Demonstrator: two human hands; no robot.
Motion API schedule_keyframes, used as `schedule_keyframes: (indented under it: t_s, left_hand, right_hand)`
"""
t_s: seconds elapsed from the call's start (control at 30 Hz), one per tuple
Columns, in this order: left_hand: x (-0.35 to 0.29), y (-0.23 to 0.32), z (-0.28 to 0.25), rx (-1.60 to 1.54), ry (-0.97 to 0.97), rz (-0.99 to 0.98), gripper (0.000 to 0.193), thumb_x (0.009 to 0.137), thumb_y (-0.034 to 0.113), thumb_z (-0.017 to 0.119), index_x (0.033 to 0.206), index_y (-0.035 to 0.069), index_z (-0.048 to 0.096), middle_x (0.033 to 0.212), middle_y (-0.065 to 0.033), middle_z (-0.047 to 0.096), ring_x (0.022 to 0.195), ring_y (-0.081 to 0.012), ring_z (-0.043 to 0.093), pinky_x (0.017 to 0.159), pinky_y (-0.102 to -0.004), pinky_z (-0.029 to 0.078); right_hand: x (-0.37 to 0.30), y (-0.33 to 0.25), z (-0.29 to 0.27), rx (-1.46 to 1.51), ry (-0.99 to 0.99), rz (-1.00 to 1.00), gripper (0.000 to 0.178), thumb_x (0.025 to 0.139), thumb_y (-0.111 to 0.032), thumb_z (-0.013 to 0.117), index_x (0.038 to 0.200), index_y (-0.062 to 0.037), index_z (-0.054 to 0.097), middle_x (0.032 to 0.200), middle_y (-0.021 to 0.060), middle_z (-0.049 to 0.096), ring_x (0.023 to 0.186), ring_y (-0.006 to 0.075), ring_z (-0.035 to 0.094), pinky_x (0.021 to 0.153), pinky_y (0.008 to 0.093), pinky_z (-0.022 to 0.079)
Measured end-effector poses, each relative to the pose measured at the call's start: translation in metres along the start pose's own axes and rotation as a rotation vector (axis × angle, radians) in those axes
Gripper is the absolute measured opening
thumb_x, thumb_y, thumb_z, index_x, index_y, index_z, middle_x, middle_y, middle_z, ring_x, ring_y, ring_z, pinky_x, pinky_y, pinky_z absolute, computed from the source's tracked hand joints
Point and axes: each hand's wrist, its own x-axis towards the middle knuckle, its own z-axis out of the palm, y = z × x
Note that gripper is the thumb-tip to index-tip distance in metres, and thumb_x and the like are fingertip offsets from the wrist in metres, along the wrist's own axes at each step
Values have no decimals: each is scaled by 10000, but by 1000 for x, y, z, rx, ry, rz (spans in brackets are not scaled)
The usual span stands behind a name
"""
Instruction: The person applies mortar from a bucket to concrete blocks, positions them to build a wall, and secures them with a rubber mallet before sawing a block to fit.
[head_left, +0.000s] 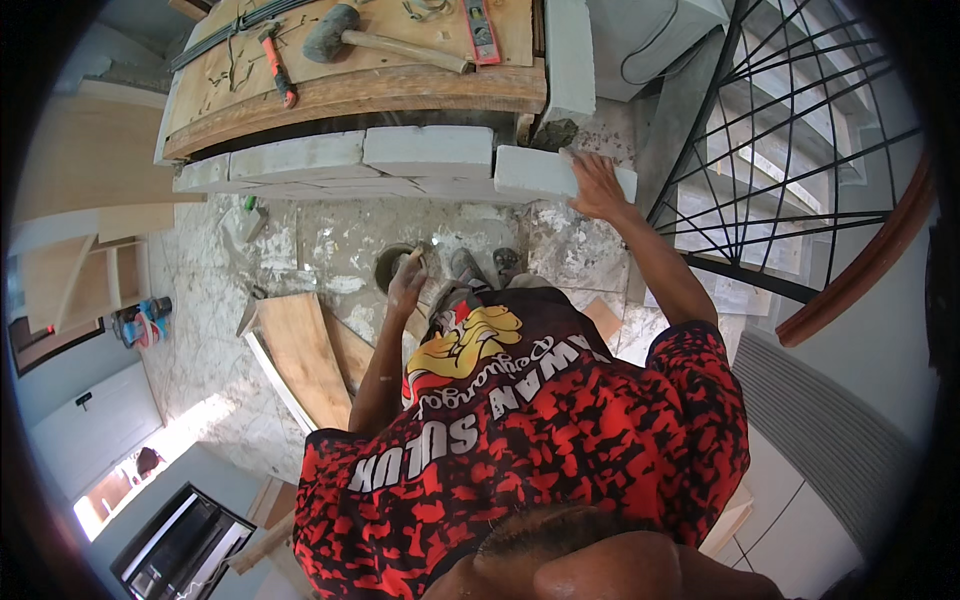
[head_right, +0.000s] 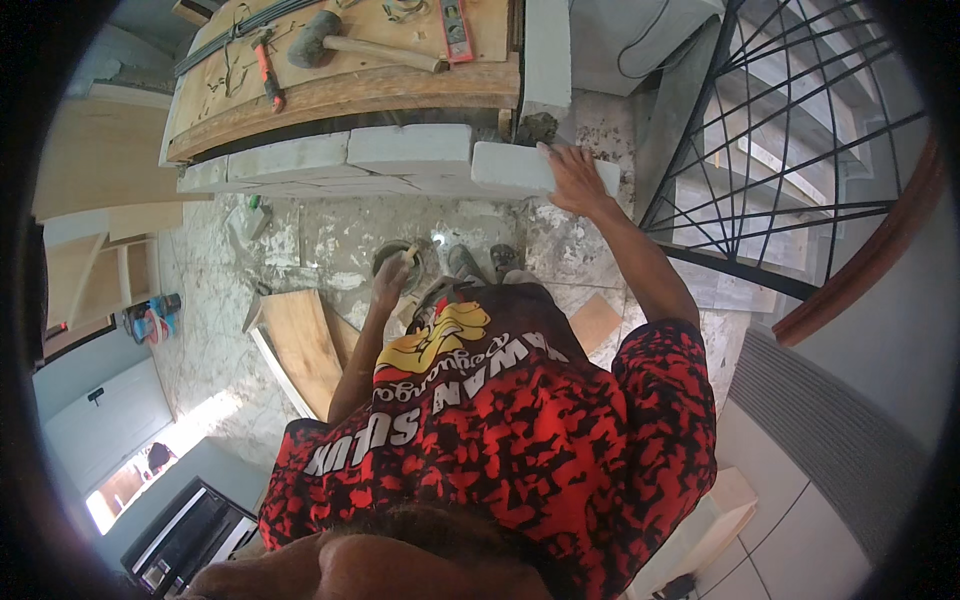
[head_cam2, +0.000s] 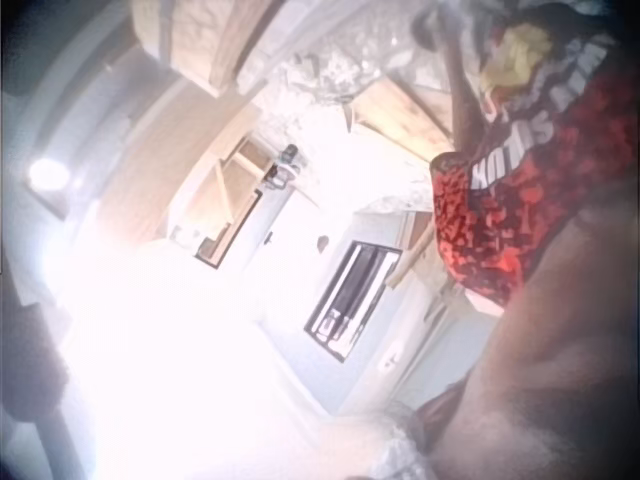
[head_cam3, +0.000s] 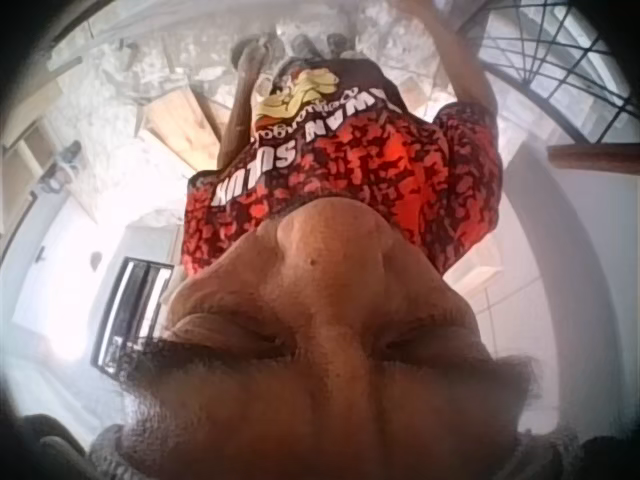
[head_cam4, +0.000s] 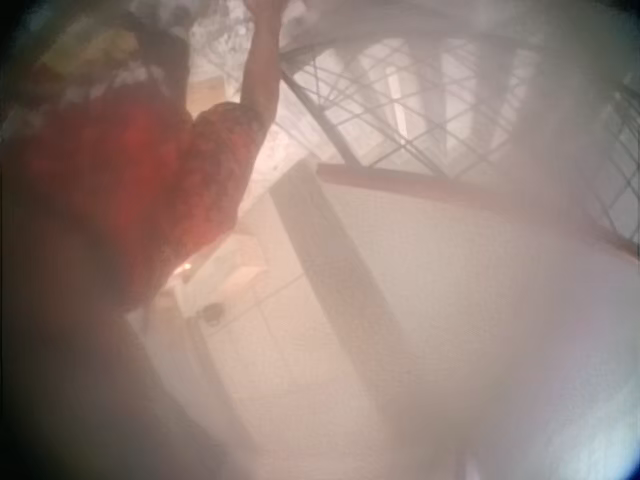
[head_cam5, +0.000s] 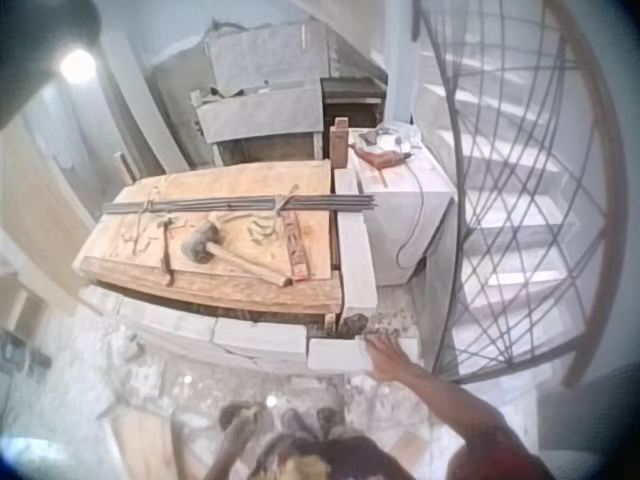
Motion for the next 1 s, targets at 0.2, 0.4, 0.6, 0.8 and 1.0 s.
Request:
schedule_keyframes:
  t_s: [0.2, 0.4, 0.6, 0.8, 1.0]
  left_hand:
    - [88, 176, 59, 613, -16, 565, 761, 755, 255, 726, 1379, 51, 342, 1367, -196, 396, 1248, -368, 394, 1023, -440, 343]
    - [147, 234, 107, 1146, -196, 656, 1063, 649, 380, 789, 1456, 85, 164, 1516, -105, 190, 1406, -292, 174, 1114, -555, 144]
    - [170, 239, 123, 1362, -337, 575, 1039, 655, 418, 773, 1447, 83, 190, 1474, -111, 279, 1408, -267, 177, 1089, -638, 93]
    - [177, 235, 123, 1383, -371, 537, 934, 681, 449, 739, 1404, 73, 283, 1425, -120, 350, 1385, -274, 236, 1089, -639, 83]
    - [180, 225, 120, 1396, -316, 601, 894, 690, 467, 718, 1395, 85, 321, 1403, -121, 391, 1374, -270, 266, 1092, -636, 63]
  right_hand:
    - [4, 4, 2, 33, 18, -14, 829, 639, -233, 769, 1321, 26, 377, 1279, 188, 411, 1205, 338, 363, 1033, 466, 249]
    - [14, 8, 12, -1, 14, -36, 835, 640, -231, 767, 1334, 11, 370, 1287, 185, 406, 1184, 343, 367, 1033, 476, 258]
    - [14, 9, 11, 46, 45, -56, 866, 646, -249, 770, 1365, -24, 344, 1280, 179, 413, 1178, 342, 372, 1030, 476, 262]
    - [6, 16, 12, 68, 101, -23, 856, 673, -314, 754, 1374, -41, 345, 1322, 162, 401, 1234, 322, 350, 1058, 486, 221]
    - [-23, 49, 0, 155, 180, 109, 727, 765, -463, 667, 1315, -47, 440, 1377, 146, 380, 1317, 324, 295, 1103, 514, 159]
